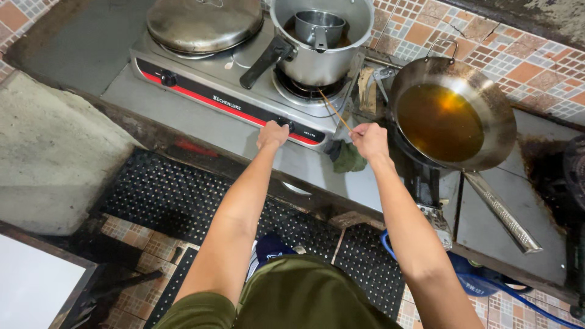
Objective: The person refills a wok with oil by transferring liquid from a large pot using a handheld ladle, and then lights a gas burner on the stove using a wooden stick.
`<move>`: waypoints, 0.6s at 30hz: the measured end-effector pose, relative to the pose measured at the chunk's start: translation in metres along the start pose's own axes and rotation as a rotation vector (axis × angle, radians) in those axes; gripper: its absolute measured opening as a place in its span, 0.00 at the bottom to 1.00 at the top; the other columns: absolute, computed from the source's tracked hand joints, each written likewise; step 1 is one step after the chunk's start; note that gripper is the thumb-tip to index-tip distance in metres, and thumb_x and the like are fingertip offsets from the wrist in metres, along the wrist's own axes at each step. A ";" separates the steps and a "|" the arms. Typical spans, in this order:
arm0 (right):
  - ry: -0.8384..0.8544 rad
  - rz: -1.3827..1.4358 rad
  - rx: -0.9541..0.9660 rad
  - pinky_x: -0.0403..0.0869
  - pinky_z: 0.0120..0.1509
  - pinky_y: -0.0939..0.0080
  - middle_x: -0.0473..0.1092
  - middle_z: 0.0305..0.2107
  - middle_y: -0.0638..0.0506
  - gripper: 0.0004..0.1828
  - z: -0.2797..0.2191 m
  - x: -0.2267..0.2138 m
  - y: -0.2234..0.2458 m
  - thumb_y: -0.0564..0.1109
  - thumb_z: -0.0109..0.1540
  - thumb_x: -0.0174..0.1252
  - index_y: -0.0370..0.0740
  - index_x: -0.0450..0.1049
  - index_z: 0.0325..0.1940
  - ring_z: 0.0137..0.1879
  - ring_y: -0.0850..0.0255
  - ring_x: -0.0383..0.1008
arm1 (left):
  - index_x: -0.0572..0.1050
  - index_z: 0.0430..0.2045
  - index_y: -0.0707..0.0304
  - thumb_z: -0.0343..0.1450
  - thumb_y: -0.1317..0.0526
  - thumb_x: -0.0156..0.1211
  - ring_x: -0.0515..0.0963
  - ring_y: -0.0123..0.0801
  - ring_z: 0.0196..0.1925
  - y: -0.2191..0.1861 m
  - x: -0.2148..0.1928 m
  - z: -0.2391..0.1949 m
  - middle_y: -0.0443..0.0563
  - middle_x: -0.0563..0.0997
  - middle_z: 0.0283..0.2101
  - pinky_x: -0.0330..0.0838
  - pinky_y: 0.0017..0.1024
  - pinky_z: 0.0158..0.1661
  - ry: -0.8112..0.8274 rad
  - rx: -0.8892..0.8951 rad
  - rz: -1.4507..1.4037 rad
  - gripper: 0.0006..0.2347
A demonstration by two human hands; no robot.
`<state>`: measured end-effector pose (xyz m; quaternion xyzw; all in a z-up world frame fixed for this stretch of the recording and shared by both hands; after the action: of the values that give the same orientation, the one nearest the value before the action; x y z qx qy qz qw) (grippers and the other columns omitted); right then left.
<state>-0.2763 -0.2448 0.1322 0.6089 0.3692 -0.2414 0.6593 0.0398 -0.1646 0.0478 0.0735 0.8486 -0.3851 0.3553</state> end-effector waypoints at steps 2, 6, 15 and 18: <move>-0.002 -0.008 -0.014 0.78 0.49 0.57 0.80 0.30 0.44 0.10 0.000 -0.002 0.006 0.47 0.59 0.67 0.38 0.83 0.40 0.38 0.55 0.82 | 0.75 0.56 0.53 0.70 0.45 0.59 0.76 0.49 0.63 0.002 -0.004 0.004 0.56 0.77 0.60 0.69 0.45 0.60 -0.005 -0.033 -0.028 0.22; -0.034 -0.039 -0.045 0.77 0.50 0.57 0.80 0.32 0.43 0.11 -0.009 -0.011 0.003 0.47 0.58 0.68 0.39 0.83 0.41 0.39 0.53 0.82 | 0.75 0.55 0.52 0.70 0.45 0.60 0.76 0.48 0.62 0.001 0.001 0.003 0.55 0.78 0.59 0.70 0.45 0.59 -0.009 -0.021 -0.037 0.22; -0.058 -0.077 -0.072 0.77 0.51 0.56 0.79 0.34 0.42 0.10 -0.016 -0.027 0.004 0.46 0.58 0.69 0.39 0.84 0.40 0.41 0.51 0.81 | 0.75 0.57 0.50 0.69 0.45 0.61 0.77 0.47 0.62 0.004 0.000 0.003 0.55 0.79 0.59 0.70 0.43 0.59 -0.011 -0.034 -0.060 0.23; -0.066 -0.071 -0.070 0.77 0.51 0.55 0.79 0.33 0.42 0.09 -0.019 -0.032 0.011 0.45 0.58 0.69 0.40 0.83 0.40 0.40 0.51 0.82 | 0.75 0.57 0.51 0.69 0.44 0.61 0.77 0.47 0.62 0.004 -0.002 0.003 0.55 0.79 0.59 0.70 0.44 0.59 -0.013 -0.049 -0.056 0.23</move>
<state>-0.2911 -0.2288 0.1649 0.5639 0.3767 -0.2714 0.6830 0.0440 -0.1638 0.0452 0.0385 0.8570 -0.3746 0.3517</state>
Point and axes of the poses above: each hand's wrist, its own z-axis towards the middle knuckle, its own x-axis out of the palm, y = z × x, the point moved 9 cm from there along z, towards the middle knuckle
